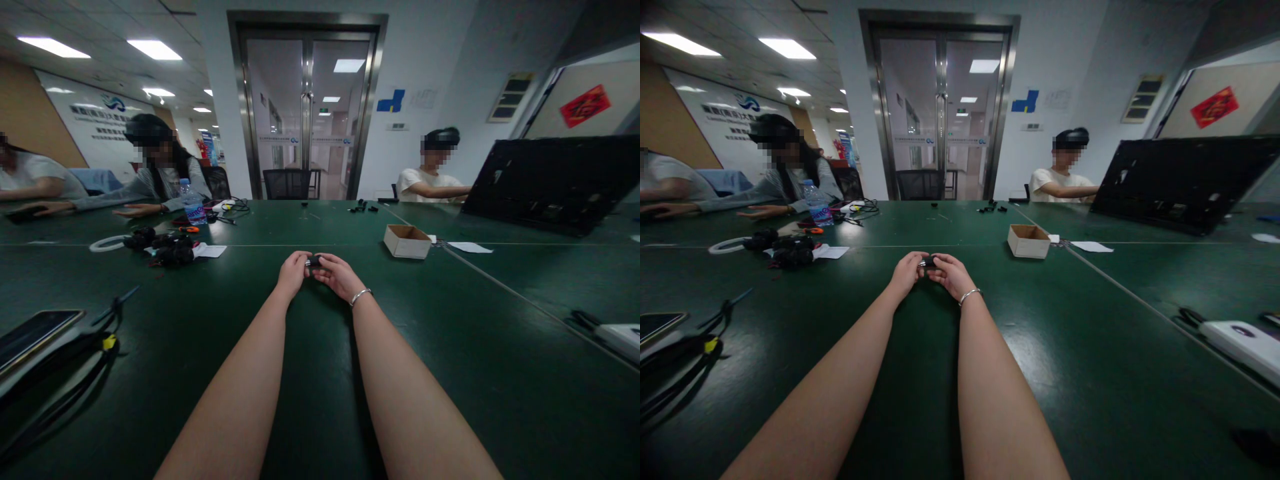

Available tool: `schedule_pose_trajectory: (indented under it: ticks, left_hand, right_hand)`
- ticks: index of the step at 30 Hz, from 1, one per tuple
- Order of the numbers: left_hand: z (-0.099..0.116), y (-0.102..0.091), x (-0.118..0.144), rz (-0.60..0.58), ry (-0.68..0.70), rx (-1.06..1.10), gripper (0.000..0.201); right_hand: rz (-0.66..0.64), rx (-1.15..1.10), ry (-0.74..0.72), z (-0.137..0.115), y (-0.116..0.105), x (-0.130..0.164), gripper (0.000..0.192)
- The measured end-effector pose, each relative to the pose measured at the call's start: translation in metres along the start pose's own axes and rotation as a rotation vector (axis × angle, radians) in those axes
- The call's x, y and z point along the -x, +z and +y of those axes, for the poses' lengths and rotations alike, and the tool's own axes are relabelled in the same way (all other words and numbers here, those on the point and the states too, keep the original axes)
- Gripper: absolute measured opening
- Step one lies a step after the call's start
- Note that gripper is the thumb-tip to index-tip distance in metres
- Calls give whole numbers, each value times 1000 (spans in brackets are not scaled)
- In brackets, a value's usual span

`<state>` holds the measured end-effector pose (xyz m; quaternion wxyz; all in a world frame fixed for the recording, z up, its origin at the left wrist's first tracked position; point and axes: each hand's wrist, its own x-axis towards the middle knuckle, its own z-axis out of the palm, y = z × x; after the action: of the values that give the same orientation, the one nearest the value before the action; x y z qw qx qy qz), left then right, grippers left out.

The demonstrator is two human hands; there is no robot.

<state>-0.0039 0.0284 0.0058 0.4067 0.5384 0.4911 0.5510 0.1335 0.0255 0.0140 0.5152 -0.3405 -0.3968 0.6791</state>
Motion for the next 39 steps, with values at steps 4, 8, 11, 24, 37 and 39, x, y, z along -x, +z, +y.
schedule_pose_trajectory:
  ticks: [4,8,11,24,37,39]
  left_hand:
    - [1,1,1,-1,-19,7,27]
    - [2,1,1,-15,-20,32,26]
    - [-1,0,0,-7,-9,12,26]
    - [-7,-1,-2,-60,40,-3,28]
    - [-1,2,0,-75,6,51,25]
    - [-1,1,0,-77,19,47,26]
  right_hand:
    - [-3,0,-1,-1,1,1,12]
    - [1,2,-3,-1,0,1,13]
    - [-3,-1,-7,0,0,1,11]
    - [12,3,-4,0,0,-1,10]
    - [5,1,-9,1,-2,-2,10]
    - [5,3,-12,1,-2,-1,10]
